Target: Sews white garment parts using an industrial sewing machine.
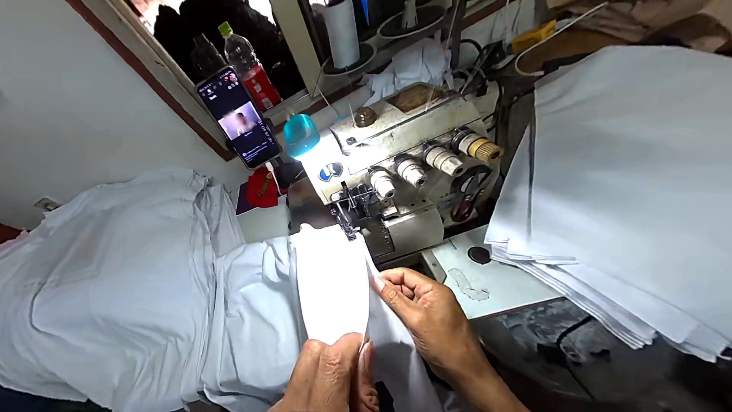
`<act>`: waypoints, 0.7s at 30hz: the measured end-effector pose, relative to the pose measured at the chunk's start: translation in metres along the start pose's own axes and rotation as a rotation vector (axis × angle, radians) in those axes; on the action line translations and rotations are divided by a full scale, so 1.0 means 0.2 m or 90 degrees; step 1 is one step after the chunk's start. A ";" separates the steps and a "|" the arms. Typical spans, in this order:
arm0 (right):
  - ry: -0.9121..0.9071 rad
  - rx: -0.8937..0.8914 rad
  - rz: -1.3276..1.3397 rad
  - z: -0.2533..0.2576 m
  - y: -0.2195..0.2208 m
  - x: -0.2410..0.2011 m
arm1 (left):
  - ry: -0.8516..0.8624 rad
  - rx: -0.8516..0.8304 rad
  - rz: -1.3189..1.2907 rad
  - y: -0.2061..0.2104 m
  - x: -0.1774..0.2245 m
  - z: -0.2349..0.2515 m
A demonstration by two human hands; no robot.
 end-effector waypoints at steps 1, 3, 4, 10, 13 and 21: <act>-0.001 0.014 -0.001 0.00 0.01 0.00 | -0.001 0.003 0.019 0.01 0.01 0.03; 0.005 0.040 -0.005 0.01 0.03 -0.01 | -0.003 0.022 0.081 0.05 0.03 0.09; 0.006 0.055 -0.009 0.01 0.04 -0.01 | 0.000 0.037 0.119 0.07 0.03 0.12; 0.001 0.112 -0.074 0.02 0.07 -0.04 | 0.023 0.094 0.271 0.19 0.00 0.28; 0.000 0.128 -0.087 0.01 0.07 -0.05 | 0.035 0.097 0.286 0.24 -0.01 0.33; 0.030 0.139 -0.038 0.00 0.10 -0.03 | 0.039 0.079 0.297 0.30 -0.03 0.35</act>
Point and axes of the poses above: each hand's wrist, its own z-axis towards the middle knuckle, its own y-axis out of the palm, x = y × z, the point moved 6 cm from there along z, towards the middle knuckle, and after that the axes turned 9 degrees about -y, right-handed, at the moved point
